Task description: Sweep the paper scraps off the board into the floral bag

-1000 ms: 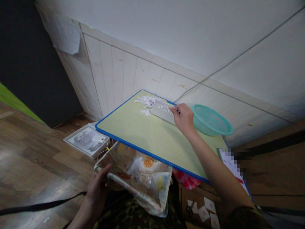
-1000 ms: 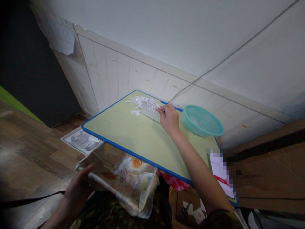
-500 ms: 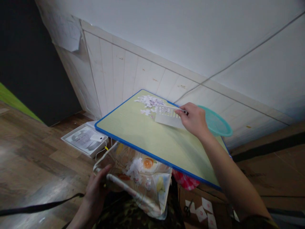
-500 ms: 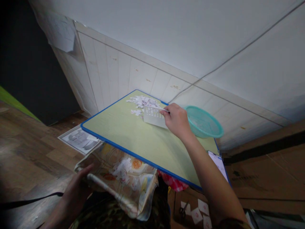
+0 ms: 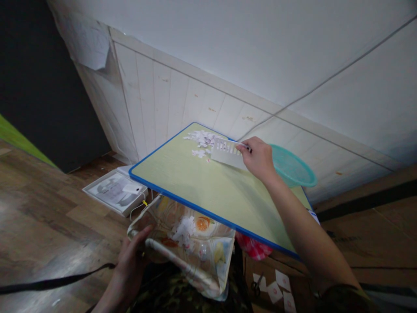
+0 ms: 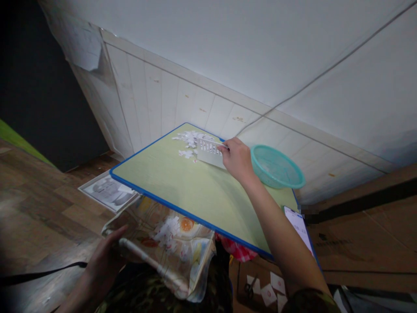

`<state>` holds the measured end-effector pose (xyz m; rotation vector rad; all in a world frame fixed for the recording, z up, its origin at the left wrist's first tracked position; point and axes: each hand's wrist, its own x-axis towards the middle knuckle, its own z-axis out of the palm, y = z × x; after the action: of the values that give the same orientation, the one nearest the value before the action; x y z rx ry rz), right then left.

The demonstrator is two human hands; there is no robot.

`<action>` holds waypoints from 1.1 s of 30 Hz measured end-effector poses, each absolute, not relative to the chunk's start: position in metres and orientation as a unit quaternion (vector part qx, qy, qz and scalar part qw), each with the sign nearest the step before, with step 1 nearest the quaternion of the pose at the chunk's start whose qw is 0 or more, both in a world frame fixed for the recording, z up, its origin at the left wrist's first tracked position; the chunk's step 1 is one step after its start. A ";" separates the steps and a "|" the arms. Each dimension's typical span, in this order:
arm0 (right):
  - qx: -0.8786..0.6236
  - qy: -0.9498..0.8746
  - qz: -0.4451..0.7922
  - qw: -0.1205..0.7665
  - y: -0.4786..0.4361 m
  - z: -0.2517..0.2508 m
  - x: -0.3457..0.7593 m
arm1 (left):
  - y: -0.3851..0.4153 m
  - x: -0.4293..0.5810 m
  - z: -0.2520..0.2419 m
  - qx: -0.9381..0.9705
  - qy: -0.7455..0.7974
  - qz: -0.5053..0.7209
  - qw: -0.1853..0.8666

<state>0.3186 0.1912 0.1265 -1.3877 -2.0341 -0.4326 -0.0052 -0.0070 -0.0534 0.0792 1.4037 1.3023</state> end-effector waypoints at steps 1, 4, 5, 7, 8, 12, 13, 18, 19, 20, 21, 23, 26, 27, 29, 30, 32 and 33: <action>-0.528 -0.773 -0.163 0.312 0.191 0.126 0.319 | -0.007 -0.005 -0.054 0.033 0.598 0.555 0.577; -0.528 -0.776 -0.161 0.305 0.191 0.125 0.321 | -0.007 -0.005 -0.053 0.035 0.596 0.558 0.577; -0.529 -0.776 -0.161 0.303 0.191 0.125 0.321 | -0.007 -0.005 -0.053 0.038 0.595 0.558 0.578; -0.533 -0.775 -0.164 0.299 0.192 0.125 0.323 | -0.007 -0.006 -0.055 0.045 0.590 0.560 0.580; -0.535 -0.774 -0.166 0.296 0.193 0.126 0.324 | -0.008 -0.006 -0.055 0.048 0.588 0.561 0.581; -0.541 -0.768 -0.181 0.291 0.192 0.127 0.327 | -0.008 -0.006 -0.055 0.046 0.582 0.567 0.581; -0.540 -0.766 -0.183 0.296 0.192 0.126 0.327 | -0.008 -0.007 -0.054 0.045 0.581 0.568 0.582; -0.520 -0.774 -0.183 0.312 0.188 0.123 0.324 | -0.006 -0.006 -0.054 0.032 0.590 0.554 0.586; -0.517 -0.777 -0.183 0.309 0.188 0.123 0.323 | -0.006 -0.006 -0.054 0.034 0.593 0.552 0.584; -0.515 -0.780 -0.183 0.305 0.189 0.123 0.323 | -0.006 -0.005 -0.053 0.036 0.598 0.554 0.578; -0.515 -0.781 -0.183 0.302 0.189 0.122 0.323 | -0.006 -0.004 -0.053 0.037 0.603 0.557 0.569; -0.518 -0.780 -0.181 0.301 0.190 0.122 0.323 | -0.006 -0.002 -0.051 0.036 0.609 0.560 0.560; -0.520 -0.775 -0.175 0.313 0.189 0.122 0.323 | -0.007 0.000 -0.047 0.030 0.608 0.557 0.564; -0.519 -0.775 -0.173 0.317 0.188 0.122 0.323 | -0.007 0.001 -0.045 0.028 0.608 0.557 0.565; -0.517 -0.775 -0.169 0.321 0.186 0.122 0.322 | -0.007 0.001 -0.042 0.027 0.608 0.557 0.564; -0.517 -0.776 -0.169 0.321 0.185 0.122 0.321 | -0.007 0.001 -0.040 0.027 0.609 0.559 0.562; -0.516 -0.778 -0.169 0.316 0.184 0.122 0.320 | -0.007 0.000 -0.040 0.030 0.606 0.562 0.562; -0.515 -0.779 -0.170 0.314 0.184 0.122 0.319 | -0.007 0.000 -0.041 0.033 0.604 0.562 0.564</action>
<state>0.3189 0.1838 0.1216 -1.3575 -2.0546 -0.4488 -0.0003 -0.0073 -0.0414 0.0765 1.4217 1.3227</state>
